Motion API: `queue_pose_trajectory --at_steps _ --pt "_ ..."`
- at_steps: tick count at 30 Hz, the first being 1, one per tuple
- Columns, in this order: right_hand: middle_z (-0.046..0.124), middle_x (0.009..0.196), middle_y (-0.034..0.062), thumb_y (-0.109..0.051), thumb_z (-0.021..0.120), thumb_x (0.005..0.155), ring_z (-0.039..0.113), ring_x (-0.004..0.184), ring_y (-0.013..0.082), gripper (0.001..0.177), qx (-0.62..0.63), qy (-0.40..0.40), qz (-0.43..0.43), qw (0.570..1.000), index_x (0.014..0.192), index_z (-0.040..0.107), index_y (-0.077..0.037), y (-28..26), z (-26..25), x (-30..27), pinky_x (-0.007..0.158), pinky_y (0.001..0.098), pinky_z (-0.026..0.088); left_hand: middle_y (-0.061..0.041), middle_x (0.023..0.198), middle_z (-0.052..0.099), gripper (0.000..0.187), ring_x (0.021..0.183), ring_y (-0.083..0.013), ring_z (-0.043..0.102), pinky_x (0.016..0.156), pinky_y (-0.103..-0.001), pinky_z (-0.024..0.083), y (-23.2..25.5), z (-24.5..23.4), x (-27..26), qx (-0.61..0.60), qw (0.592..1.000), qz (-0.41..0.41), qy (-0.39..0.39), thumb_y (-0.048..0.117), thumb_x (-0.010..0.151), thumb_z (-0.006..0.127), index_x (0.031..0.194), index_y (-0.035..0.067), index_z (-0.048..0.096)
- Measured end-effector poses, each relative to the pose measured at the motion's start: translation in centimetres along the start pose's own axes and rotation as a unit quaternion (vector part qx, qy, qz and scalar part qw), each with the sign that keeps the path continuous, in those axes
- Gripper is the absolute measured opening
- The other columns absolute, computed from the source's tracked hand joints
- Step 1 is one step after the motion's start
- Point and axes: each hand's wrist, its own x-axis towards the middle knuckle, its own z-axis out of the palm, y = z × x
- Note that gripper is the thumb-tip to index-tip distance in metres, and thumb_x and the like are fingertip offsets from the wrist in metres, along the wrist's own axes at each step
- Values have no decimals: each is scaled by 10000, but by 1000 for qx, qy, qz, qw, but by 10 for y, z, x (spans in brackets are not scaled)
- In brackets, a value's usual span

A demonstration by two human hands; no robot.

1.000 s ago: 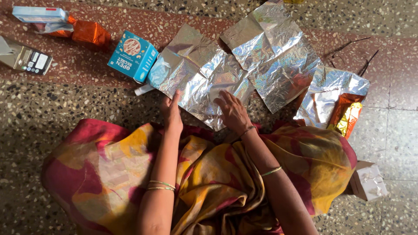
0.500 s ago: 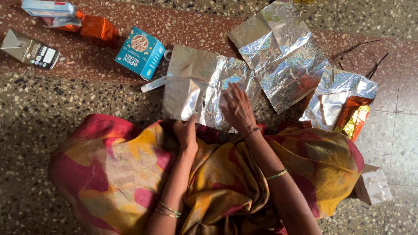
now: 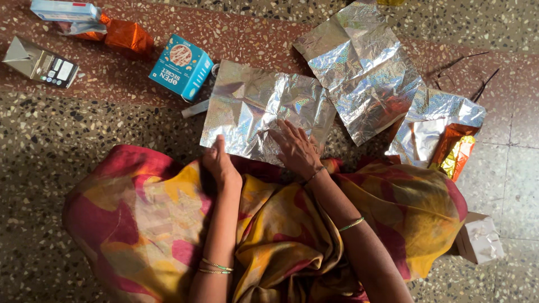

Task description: The person wraps a small blue box with orange metallic paper, folds the edges, and secures the package with clear tape. They then cut a piece of decorative tape and apply it to the wrapped box.

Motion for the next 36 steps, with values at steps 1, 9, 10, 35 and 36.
queue_pose_trajectory --at_steps 1,9,10,35,36 --pt "338 1630 155 -157 804 783 304 1514 353 781 -2 -1 2 1000 1497 488 -172 0 1 -1 1190 547 299 -30 1005 520 291 870 -154 456 780 -322 398 4 0 -2 -4 1000 21 -11 169 1011 752 988 -62 577" --pt "355 1618 150 -133 815 756 329 1499 342 820 -1 9 -1 1000 1508 492 -187 2 2 -2 1174 545 322 -38 1057 706 162 948 -136 653 844 -288 524 17 -11 7 -32 999 26 -5 66 934 668 1089 19 676" --pt "352 1622 152 -137 816 755 328 1502 343 811 0 10 -3 1000 1498 495 -175 2 2 -3 1177 540 322 -57 1081 685 170 986 -155 633 890 -310 515 17 -12 7 -36 998 48 -15 44 965 680 1115 -21 632" --pt "612 1385 217 -193 784 854 489 1383 432 532 74 103 21 992 1340 633 -36 15 -82 -33 1123 498 423 -218 1336 530 904 1282 -393 521 1077 -537 452 174 56 154 516 788 313 -119 437 706 883 1379 18 450" --pt "621 1374 216 -189 783 859 498 1377 430 522 76 109 23 991 1334 638 -32 14 -85 -33 1119 496 425 -220 1294 520 905 1229 -393 525 1023 -544 463 179 61 144 478 798 353 -105 427 712 888 1373 8 432"
